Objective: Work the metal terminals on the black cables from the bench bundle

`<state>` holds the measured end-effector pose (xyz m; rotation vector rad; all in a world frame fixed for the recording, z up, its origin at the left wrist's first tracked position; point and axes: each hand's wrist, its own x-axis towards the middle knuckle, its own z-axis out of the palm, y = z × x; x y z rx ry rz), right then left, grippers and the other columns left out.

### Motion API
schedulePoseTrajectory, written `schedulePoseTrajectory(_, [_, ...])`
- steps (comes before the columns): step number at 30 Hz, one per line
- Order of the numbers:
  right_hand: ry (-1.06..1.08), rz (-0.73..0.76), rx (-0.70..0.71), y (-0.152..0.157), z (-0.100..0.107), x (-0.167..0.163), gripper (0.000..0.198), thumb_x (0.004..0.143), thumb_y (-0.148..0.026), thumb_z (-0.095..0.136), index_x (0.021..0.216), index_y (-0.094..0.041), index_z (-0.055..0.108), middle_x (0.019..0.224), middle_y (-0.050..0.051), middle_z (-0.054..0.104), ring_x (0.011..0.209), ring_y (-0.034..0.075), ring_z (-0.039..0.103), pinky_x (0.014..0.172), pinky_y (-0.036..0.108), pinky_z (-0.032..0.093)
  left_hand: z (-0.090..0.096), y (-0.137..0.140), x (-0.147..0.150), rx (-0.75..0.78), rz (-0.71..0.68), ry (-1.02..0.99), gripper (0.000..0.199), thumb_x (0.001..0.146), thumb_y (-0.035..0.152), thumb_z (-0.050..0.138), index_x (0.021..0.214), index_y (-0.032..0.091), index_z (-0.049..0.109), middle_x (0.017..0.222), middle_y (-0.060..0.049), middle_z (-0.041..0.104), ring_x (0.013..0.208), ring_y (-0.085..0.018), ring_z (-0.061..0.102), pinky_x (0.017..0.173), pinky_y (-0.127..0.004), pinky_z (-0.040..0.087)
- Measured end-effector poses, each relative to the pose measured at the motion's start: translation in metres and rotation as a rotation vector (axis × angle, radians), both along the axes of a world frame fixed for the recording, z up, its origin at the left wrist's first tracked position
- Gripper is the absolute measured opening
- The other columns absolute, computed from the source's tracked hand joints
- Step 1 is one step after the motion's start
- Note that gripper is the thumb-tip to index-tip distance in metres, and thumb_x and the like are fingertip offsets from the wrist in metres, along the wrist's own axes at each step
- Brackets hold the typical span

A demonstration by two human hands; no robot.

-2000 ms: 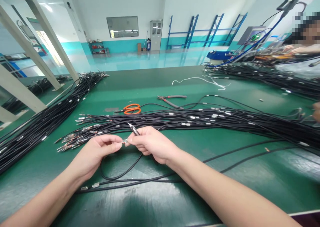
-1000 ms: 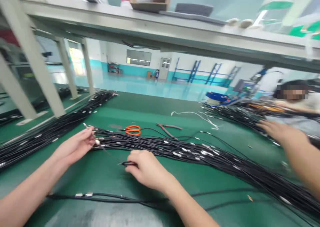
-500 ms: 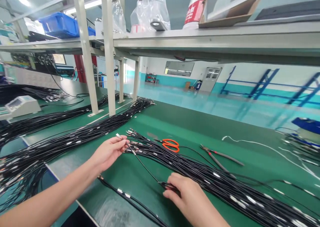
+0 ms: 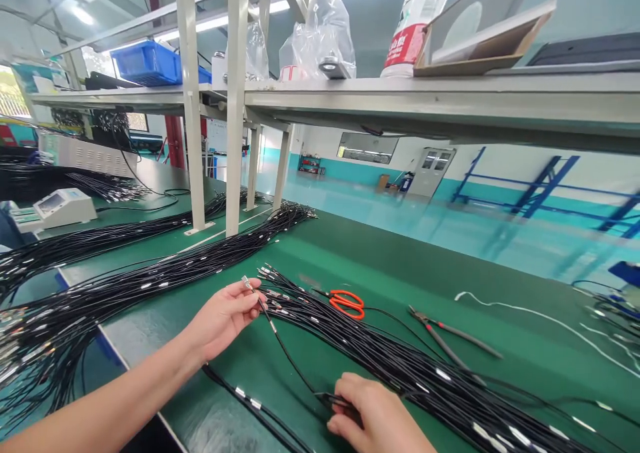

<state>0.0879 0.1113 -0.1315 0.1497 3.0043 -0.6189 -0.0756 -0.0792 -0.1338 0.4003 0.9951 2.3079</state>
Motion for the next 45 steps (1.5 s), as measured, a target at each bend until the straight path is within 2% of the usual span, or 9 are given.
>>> schedulePoseTrajectory(4, [0.136,-0.101,-0.238,-0.001,0.016,0.003,0.012,0.072,-0.029,0.053,0.076,-0.018,0.057,0.066,0.001,0.052,0.061,0.014,0.045,0.056,0.023,0.034,0.008,0.006,0.009,-0.017,-0.09,0.042,0.016,0.065,0.018,0.073,0.077,0.012,0.065,0.068,-0.003,0.059,0.062,-0.009,0.052,0.061,-0.021,0.039])
schedulePoseTrajectory(8, [0.35,-0.329,-0.466,-0.008,0.037,0.011,0.025,0.077,-0.04,0.051,0.084,-0.017,0.059,0.058,-0.003,0.037,0.055,0.012,0.036,0.051,0.023,0.03,0.022,0.021,0.03,-0.18,-0.364,0.173,0.015,0.064,0.023,0.072,0.07,0.011,0.065,0.064,-0.002,0.056,0.058,-0.01,0.05,0.06,-0.022,0.038])
schedulePoseTrajectory(11, [0.457,-0.378,-0.599,-0.011,0.041,0.014,0.025,0.077,-0.038,0.052,0.088,-0.017,0.057,0.06,-0.004,0.038,0.052,0.01,0.033,0.05,0.023,0.029,0.029,0.036,0.046,-0.313,-0.536,0.276,0.014,0.066,0.025,0.069,0.07,0.011,0.066,0.06,-0.002,0.055,0.053,-0.009,0.048,0.053,-0.022,0.033])
schedulePoseTrajectory(19, [0.576,-0.305,-0.617,-0.001,0.036,0.016,0.019,0.081,-0.03,0.049,0.068,-0.016,0.051,0.063,-0.001,0.045,0.061,0.011,0.039,0.059,0.024,0.034,0.036,0.067,0.058,-0.458,-0.712,0.329,0.014,0.064,0.025,0.068,0.068,0.012,0.068,0.054,0.001,0.05,0.046,-0.008,0.04,0.051,-0.022,0.032])
schedulePoseTrajectory(22, [0.585,-0.336,-0.581,0.002,0.036,0.016,0.023,0.081,-0.029,0.047,0.062,-0.016,0.046,0.06,-0.002,0.041,0.059,0.011,0.035,0.056,0.023,0.032,0.035,0.072,0.058,-0.493,-0.659,0.4,0.015,0.066,0.028,0.066,0.069,0.013,0.067,0.055,0.001,0.05,0.047,-0.008,0.04,0.05,-0.022,0.031])
schedulePoseTrajectory(26, [0.599,-0.411,-0.533,0.001,0.034,0.014,0.027,0.081,-0.029,0.047,0.057,-0.017,0.039,0.057,-0.004,0.032,0.056,0.01,0.029,0.052,0.022,0.027,0.031,0.077,0.062,-0.622,-0.358,0.624,0.017,0.063,0.026,0.067,0.076,0.016,0.066,0.06,0.001,0.055,0.054,-0.011,0.046,0.054,-0.024,0.035])
schedulePoseTrajectory(29, [0.57,-0.414,-0.534,0.001,0.032,0.012,0.027,0.081,-0.027,0.045,0.057,-0.017,0.037,0.057,-0.004,0.03,0.056,0.009,0.028,0.052,0.022,0.025,0.027,0.079,0.062,-0.668,-0.216,0.804,0.011,0.069,0.027,0.061,0.067,0.017,0.065,0.06,0.0,0.057,0.056,-0.013,0.047,0.057,-0.025,0.037])
schedulePoseTrajectory(38, [0.443,-0.379,-0.576,0.005,0.025,0.009,0.021,0.081,-0.022,0.044,0.06,-0.017,0.043,0.054,-0.005,0.037,0.053,0.009,0.033,0.053,0.023,0.027,0.014,0.079,0.054,-0.634,-0.198,0.881,0.018,0.075,0.024,0.056,0.06,0.018,0.063,0.056,0.001,0.055,0.059,-0.014,0.05,0.06,-0.024,0.037])
schedulePoseTrajectory(45, [0.433,-0.396,-0.631,0.003,0.022,0.007,0.02,0.08,-0.021,0.044,0.06,-0.016,0.044,0.053,-0.005,0.037,0.052,0.008,0.033,0.053,0.022,0.027,0.008,0.079,0.052,-0.628,-0.234,0.791,0.016,0.075,0.026,0.056,0.063,0.017,0.063,0.054,0.002,0.053,0.056,-0.013,0.049,0.06,-0.024,0.037])
